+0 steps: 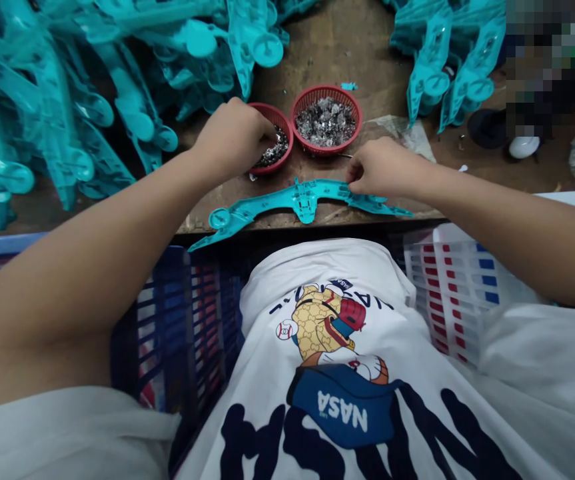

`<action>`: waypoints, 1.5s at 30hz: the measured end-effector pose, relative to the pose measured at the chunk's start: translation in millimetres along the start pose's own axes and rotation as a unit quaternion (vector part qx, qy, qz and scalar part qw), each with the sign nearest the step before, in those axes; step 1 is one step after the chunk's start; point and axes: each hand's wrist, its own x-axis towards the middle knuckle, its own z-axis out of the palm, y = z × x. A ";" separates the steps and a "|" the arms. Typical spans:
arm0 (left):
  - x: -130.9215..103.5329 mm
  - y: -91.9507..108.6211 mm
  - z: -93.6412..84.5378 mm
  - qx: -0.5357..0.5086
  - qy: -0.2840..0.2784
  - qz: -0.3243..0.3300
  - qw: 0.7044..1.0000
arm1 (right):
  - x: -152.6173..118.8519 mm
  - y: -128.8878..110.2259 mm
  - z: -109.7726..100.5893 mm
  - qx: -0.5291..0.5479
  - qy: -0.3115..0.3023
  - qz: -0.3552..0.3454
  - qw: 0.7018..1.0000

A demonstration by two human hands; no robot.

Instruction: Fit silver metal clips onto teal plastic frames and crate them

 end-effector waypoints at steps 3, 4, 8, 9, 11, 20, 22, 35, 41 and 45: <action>0.5 20.7 -2.0 -0.034 0.003 -0.039 0.999 | -5.0 -5.3 1.9 -0.029 -0.004 -0.012 1.000; 0.6 27.5 -2.0 -0.061 0.011 -0.045 0.997 | -6.1 -7.2 0.4 -0.038 -0.017 -0.013 0.999; -1.7 55.7 0.3 -0.175 0.069 -0.057 0.980 | -8.4 -21.3 -18.1 -0.003 0.001 -0.022 1.000; -3.2 62.8 1.1 -0.205 0.079 -0.059 0.974 | -8.5 -26.2 -24.0 0.026 0.034 -0.025 0.999; -7.5 76.1 2.5 -0.261 0.086 -0.061 0.960 | -8.1 -35.3 -33.5 0.091 0.100 -0.030 0.990; -21.9 100.7 15.4 -0.375 0.039 -0.078 0.923 | -5.3 -38.4 -43.5 0.141 0.075 -0.108 0.981; -20.4 101.0 21.7 -0.356 0.040 -0.070 0.931 | -4.1 -32.1 -47.8 0.126 0.071 -0.102 0.984; -35.1 91.6 68.2 -0.003 -0.103 0.218 0.971 | 36.7 15.3 -13.0 -0.074 -0.102 -0.229 0.965; -31.6 89.6 66.7 0.007 -0.111 0.226 0.968 | 33.0 21.1 -12.2 -0.131 -0.065 -0.274 0.950; -29.5 86.2 68.8 0.006 -0.112 0.228 0.967 | 32.1 26.4 -7.4 -0.167 -0.039 -0.334 0.927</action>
